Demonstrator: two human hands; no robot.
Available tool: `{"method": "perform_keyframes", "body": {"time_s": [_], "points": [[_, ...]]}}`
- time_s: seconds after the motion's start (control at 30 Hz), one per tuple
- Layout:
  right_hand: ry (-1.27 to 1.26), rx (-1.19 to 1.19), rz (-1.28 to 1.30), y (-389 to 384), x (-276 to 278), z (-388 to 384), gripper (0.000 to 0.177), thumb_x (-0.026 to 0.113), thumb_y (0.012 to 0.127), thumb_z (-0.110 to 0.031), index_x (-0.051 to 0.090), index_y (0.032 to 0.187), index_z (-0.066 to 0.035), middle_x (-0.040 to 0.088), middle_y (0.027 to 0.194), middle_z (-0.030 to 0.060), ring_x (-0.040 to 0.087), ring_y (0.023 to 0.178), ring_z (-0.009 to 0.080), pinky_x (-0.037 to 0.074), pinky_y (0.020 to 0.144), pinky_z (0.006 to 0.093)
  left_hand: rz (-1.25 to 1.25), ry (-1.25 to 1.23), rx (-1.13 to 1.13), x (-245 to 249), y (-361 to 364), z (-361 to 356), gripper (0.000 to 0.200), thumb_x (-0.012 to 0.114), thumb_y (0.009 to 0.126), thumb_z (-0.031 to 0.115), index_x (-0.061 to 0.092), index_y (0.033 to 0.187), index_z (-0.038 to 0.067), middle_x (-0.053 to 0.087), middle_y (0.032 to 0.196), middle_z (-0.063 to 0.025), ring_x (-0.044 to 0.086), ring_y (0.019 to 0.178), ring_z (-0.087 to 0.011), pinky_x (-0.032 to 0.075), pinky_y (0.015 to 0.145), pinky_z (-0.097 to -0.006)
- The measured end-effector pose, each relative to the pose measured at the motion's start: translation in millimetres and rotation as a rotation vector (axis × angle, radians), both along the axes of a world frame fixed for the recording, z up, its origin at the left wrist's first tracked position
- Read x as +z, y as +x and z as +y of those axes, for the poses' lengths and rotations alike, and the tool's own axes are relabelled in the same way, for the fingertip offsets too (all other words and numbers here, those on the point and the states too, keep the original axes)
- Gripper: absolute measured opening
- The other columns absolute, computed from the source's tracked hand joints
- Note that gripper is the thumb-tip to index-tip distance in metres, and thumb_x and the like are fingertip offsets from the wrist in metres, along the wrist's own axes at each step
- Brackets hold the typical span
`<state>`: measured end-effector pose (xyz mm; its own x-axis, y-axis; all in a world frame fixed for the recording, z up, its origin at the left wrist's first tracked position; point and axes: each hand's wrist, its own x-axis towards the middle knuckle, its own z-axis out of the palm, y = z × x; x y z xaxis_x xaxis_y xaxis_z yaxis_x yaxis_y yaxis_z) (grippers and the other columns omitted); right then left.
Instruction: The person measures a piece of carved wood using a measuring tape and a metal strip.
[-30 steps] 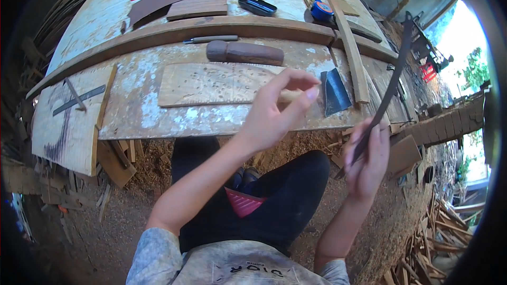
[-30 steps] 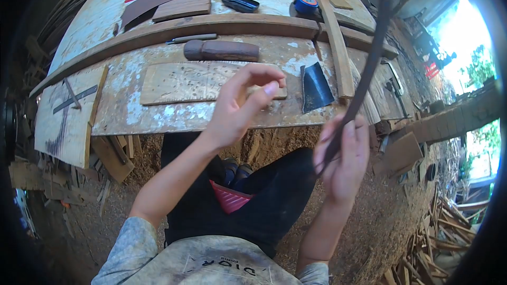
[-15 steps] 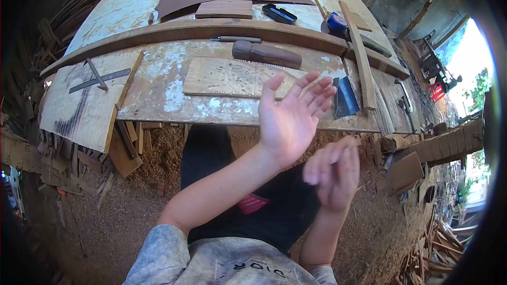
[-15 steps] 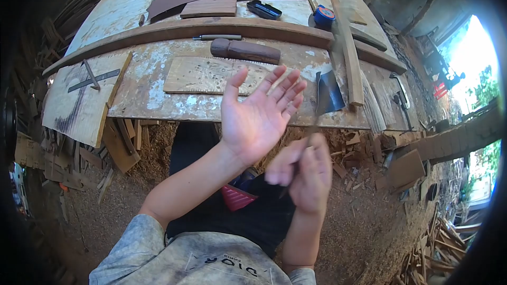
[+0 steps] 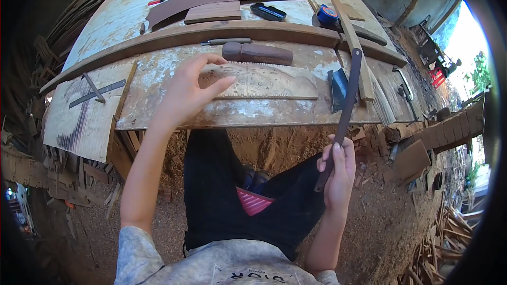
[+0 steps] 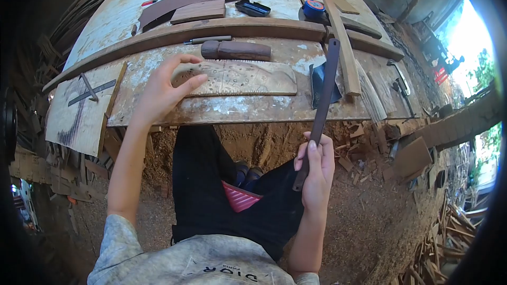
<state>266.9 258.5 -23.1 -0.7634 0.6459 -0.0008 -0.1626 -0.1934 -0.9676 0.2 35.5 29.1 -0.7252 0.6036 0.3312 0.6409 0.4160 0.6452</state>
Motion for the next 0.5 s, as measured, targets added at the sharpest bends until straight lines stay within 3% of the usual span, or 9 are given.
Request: {"method": "perform_keyframes", "body": {"time_s": [0.03, 0.13, 0.23, 0.37, 0.5], "points": [[-0.001, 0.003, 0.002, -1.4, -2.6, -2.2, 0.023, 0.047, 0.111, -0.015, 0.053, 0.130, -0.003, 0.055, 0.086, 0.0018, 0.053, 0.071, 0.0069, 0.045, 0.067, 0.0225, 0.093, -0.124, 0.018, -2.8, -7.4, -5.9, 0.061, 0.079, 0.088, 0.047, 0.064, 0.129, 0.004, 0.065, 0.131, -0.0128, 0.059, 0.127, -0.0322, 0.043, 0.111, -0.0436], [0.028, -0.006, -0.002, -6.6, 2.1, -12.2, 0.027, 0.047, 0.111, -0.014, 0.052, 0.135, -0.003, 0.056, 0.088, 0.0021, 0.054, 0.072, 0.0071, 0.046, 0.068, 0.0226, 0.217, -0.260, -0.016, -11.9, -26.8, -13.1, 0.078, 0.082, 0.081, 0.056, 0.060, 0.137, 0.006, 0.059, 0.142, -0.0152, 0.051, 0.137, -0.0344, 0.039, 0.116, -0.0469], [0.055, -0.015, -0.054, -6.7, 7.5, -16.2, 0.030, 0.045, 0.112, -0.015, 0.050, 0.140, -0.004, 0.057, 0.086, 0.0022, 0.055, 0.066, 0.0051, 0.045, 0.057, 0.0196, 0.172, -0.331, -0.004, -13.2, -31.9, -12.1, 0.096, 0.084, 0.075, 0.062, 0.051, 0.148, 0.009, 0.053, 0.149, -0.0173, 0.045, 0.143, -0.0366, 0.034, 0.121, -0.0491], [0.072, 0.013, -0.094, -1.7, 4.4, -13.4, 0.031, 0.044, 0.113, -0.017, 0.048, 0.141, -0.005, 0.058, 0.082, 0.0017, 0.053, 0.057, 0.0037, 0.040, 0.048, 0.0172, 0.088, -0.321, 0.022, -17.5, -34.6, -9.5, 0.109, 0.085, 0.072, 0.067, 0.042, 0.156, 0.011, 0.052, 0.150, -0.0182, 0.042, 0.146, -0.0381, 0.031, 0.123, -0.0505], [0.041, 0.018, -0.094, 0.8, -2.4, -11.1, 0.033, 0.044, 0.112, -0.016, 0.048, 0.143, -0.005, 0.058, 0.081, 0.0016, 0.051, 0.056, 0.0033, 0.040, 0.048, 0.0173, 0.081, -0.314, 0.016, -18.4, -36.3, -8.3, 0.110, 0.086, 0.071, 0.066, 0.041, 0.157, 0.013, 0.054, 0.149, -0.0180, 0.043, 0.145, -0.0377, 0.033, 0.122, -0.0504]]}}
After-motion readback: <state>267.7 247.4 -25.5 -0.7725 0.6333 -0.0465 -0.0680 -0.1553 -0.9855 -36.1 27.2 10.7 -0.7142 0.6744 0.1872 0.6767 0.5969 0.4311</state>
